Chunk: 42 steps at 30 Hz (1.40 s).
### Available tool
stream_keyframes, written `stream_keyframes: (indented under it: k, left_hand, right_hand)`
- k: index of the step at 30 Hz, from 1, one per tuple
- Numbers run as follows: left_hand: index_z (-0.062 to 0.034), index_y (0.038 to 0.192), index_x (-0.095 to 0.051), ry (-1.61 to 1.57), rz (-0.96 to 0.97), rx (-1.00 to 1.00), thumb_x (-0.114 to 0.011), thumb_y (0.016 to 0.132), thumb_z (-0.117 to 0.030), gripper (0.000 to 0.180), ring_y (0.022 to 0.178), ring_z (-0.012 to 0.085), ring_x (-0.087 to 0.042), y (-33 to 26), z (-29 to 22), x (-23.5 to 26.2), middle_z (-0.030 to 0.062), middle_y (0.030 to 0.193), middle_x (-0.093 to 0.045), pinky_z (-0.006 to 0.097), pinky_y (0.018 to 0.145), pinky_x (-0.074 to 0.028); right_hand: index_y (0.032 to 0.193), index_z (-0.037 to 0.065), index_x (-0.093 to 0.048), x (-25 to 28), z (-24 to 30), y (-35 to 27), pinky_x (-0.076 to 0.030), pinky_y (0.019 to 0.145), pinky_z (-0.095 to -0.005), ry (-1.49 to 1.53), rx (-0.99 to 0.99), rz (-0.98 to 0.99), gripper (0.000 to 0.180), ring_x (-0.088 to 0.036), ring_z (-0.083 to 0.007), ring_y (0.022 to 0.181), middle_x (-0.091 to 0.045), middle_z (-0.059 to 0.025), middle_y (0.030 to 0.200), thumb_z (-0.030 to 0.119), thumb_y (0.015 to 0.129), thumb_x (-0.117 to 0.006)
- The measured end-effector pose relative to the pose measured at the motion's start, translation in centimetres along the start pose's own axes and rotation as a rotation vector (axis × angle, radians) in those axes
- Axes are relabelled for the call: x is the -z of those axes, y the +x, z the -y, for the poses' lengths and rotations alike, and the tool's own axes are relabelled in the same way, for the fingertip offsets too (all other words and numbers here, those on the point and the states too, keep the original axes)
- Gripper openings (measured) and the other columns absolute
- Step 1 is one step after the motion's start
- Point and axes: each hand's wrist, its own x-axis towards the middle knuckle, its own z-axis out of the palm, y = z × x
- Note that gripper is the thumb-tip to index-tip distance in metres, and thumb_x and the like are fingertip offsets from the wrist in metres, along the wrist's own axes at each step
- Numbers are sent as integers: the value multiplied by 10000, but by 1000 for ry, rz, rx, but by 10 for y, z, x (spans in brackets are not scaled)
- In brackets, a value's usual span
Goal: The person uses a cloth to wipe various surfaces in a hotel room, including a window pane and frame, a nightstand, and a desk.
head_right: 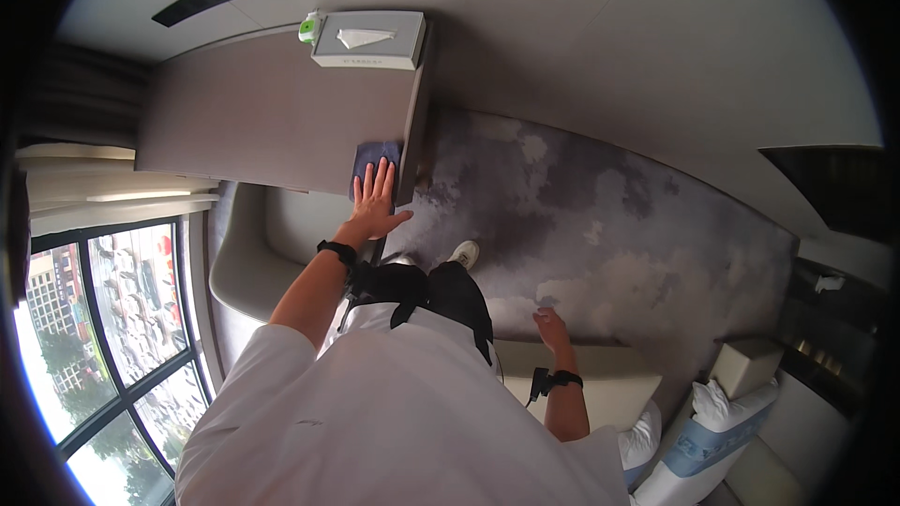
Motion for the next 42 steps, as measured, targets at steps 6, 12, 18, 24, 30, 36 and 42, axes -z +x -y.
stream_keyframes:
  k: [6,12,18,24,30,36,42]
  left_hand:
    - [-57,1560,13,22,66,59,-631,789,-611,1147,1493,383,88,18,-8,13,134,1635,68,586,1169,31]
    - [-40,1557,1,-35,-7,-31,-617,795,-631,1146,1489,403,87,66,-6,24,146,1636,45,617,1145,44]
    - [-98,1570,-49,4,-97,-123,-600,809,-629,1079,1495,394,33,133,8,53,111,1640,-12,619,1152,19]
    - [-189,1573,-138,33,-177,-197,-562,841,-623,951,1507,310,-50,145,34,68,27,1640,-95,549,1190,-26]
    - [-205,1570,-166,35,-313,-22,-542,878,-585,874,1506,303,-72,135,126,77,26,1639,-118,531,1191,-33]
    - [-151,1565,-166,2,-415,111,-530,889,-581,881,1498,341,-99,103,194,86,74,1631,-148,563,1178,-62]
    - [-125,1566,-144,47,-385,161,-607,854,-524,939,1495,357,-95,53,147,49,76,1630,-142,592,1169,-67]
  right_hand:
    - [1133,78,-634,-32,-3,10,-508,835,-323,57,-67,103,272,-651,-186,924,-693,-102,975,239,914,-652]
    - [1154,85,-616,-19,-26,14,-509,782,-289,113,42,170,238,-631,-129,900,-690,-84,973,140,923,-625]
    - [1188,73,-598,20,44,1,-502,768,-285,-57,-82,93,253,-605,-112,869,-668,-50,916,124,940,-604]
    - [1199,66,-591,22,94,1,-496,752,-283,112,24,134,268,-595,-110,834,-658,-37,889,130,939,-614]
    - [1171,61,-607,24,132,25,-514,779,-320,-128,13,150,281,-640,-187,865,-690,-107,935,191,925,-639]
    - [1251,53,-561,39,152,37,-497,796,-293,44,-34,134,329,-624,-154,887,-678,-83,959,164,943,-582]
    - [1229,39,-566,35,134,32,-507,817,-300,104,-45,135,305,-643,-171,924,-686,-93,989,138,941,-554]
